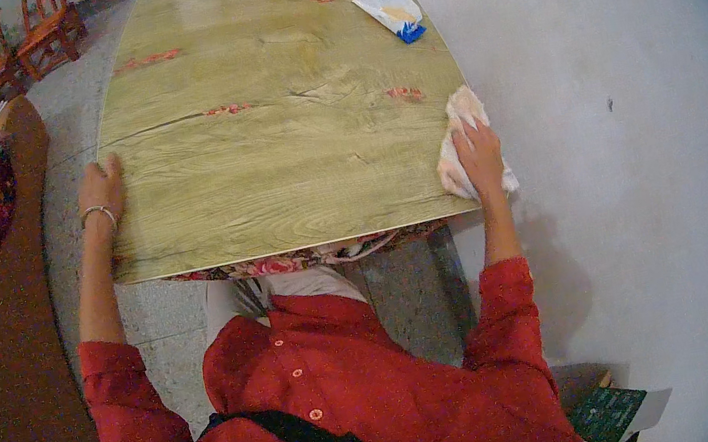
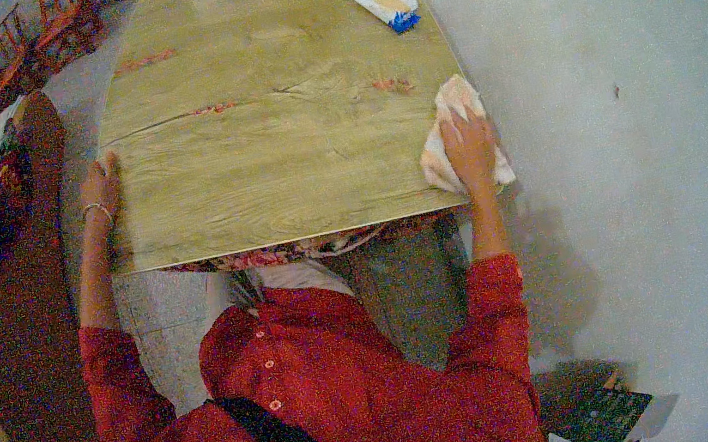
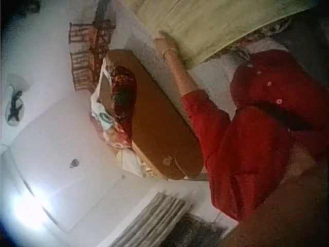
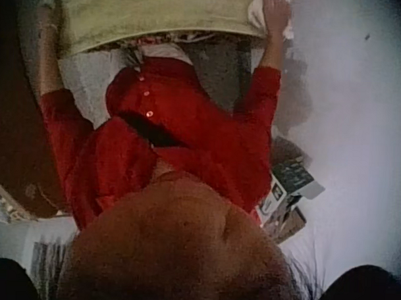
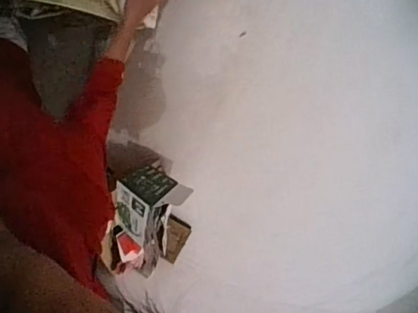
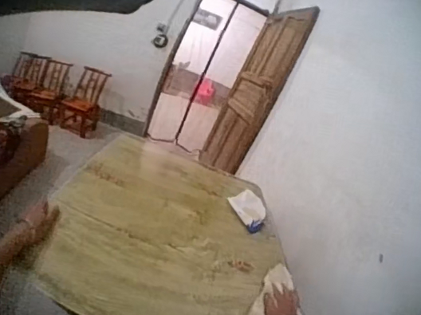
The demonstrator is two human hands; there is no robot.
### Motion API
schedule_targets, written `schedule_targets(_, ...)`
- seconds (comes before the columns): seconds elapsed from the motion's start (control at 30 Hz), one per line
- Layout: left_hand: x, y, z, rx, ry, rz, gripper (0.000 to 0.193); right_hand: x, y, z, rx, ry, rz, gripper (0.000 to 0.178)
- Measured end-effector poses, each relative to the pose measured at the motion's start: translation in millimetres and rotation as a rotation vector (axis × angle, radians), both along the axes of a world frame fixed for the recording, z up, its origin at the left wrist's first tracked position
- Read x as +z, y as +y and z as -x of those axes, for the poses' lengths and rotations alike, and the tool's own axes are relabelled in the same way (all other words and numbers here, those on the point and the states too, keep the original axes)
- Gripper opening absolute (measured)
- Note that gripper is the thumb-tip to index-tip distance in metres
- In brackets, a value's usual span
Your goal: The person wipes a wooden table surface with a white cloth. They hold a packaged food item in one hand while cleaning with the other, then place the food on the table and continue wiping the surface with both hands.
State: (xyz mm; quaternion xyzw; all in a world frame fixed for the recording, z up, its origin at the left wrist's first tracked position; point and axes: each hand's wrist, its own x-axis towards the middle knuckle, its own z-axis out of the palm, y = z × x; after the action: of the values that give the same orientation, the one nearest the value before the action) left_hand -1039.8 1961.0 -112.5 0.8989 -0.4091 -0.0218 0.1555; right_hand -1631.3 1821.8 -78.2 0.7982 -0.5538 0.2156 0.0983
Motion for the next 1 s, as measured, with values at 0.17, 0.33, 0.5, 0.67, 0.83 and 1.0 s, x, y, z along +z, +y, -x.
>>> schedule_targets(0.17, -24.3, 2.3, -21.6, 0.003, -0.1, -0.069, 0.063, -2.9, -46.5, -101.7, 0.1, 0.159, -0.025, 0.032)
schedule_targets(0.33, -0.3, -1.6, 5.2, 0.084, 0.023, -0.044, 0.062, -9.3, 21.7, -198.6, 0.632, 0.054, 0.078, 0.036)
schedule_targets(0.5, 12.1, 1.8, 15.1, 0.095, 0.064, -0.07, 0.059, 10.4, 73.6, -177.4, 0.889, -0.002, -0.13, 0.037)
schedule_targets(0.67, 5.4, -3.4, 20.2, 0.102, 0.097, -0.055, 0.056, 14.6, -16.2, -163.9, 0.593, 0.084, -0.106, 0.037)
schedule_targets(0.83, 7.1, -10.4, 19.4, 0.076, 0.172, -0.05, 0.057, -11.8, -109.2, -222.5, 0.498, 0.112, 0.126, 0.031)
schedule_targets(1.0, -9.0, -18.1, 11.4, 0.054, 0.183, 0.017, 0.057, -11.7, -66.5, -339.8, 0.659, 0.066, -0.111, 0.034)
